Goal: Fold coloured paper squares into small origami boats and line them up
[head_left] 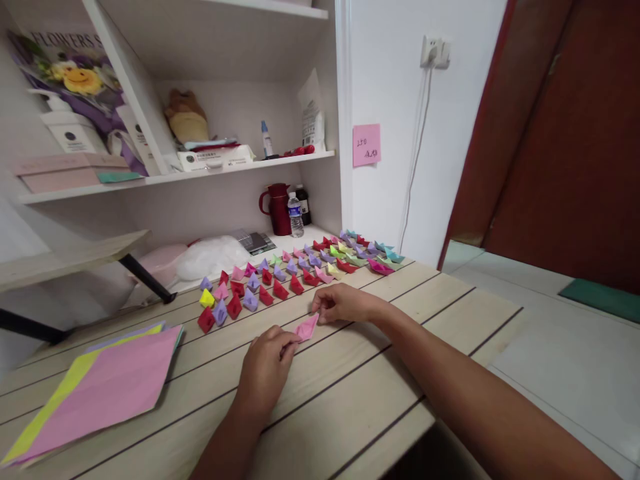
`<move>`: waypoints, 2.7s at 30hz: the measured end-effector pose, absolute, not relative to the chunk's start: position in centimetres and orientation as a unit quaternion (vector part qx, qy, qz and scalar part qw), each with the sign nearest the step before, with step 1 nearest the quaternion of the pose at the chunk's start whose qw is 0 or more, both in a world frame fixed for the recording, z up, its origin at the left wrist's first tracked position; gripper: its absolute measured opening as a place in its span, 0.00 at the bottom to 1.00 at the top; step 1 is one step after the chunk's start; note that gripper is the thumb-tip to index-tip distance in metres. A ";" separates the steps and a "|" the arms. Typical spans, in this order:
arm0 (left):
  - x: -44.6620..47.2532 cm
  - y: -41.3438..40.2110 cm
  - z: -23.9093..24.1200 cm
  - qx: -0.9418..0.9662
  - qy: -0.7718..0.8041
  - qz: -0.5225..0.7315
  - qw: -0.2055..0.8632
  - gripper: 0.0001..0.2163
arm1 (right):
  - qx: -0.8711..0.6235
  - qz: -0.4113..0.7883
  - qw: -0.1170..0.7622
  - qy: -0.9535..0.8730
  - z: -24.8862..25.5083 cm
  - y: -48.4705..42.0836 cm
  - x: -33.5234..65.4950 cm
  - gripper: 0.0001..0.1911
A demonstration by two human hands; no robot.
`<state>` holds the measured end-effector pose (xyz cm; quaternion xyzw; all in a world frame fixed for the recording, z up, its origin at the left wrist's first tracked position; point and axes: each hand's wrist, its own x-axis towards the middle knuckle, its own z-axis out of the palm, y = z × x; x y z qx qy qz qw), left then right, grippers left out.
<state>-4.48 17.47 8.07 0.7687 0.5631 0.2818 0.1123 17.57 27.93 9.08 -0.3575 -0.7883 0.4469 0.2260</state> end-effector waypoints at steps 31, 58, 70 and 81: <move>-4.5 17.6 7.8 0.739 0.551 0.338 0.190 0.10 | -0.262 0.424 0.266 -0.825 9.3 27.7 17.3 0.04; -5.1 18.0 8.9 0.551 0.636 0.440 0.315 0.31 | -0.605 0.291 0.404 -0.621 6.1 27.5 29.0 0.15; -4.9 18.3 9.1 0.554 0.649 0.416 0.315 0.30 | -0.560 0.258 0.468 -0.633 7.0 24.4 29.4 0.07; -5.0 18.6 9.0 0.559 0.651 0.404 0.317 0.32 | -0.610 0.178 0.465 -0.616 6.6 26.0 30.9 0.16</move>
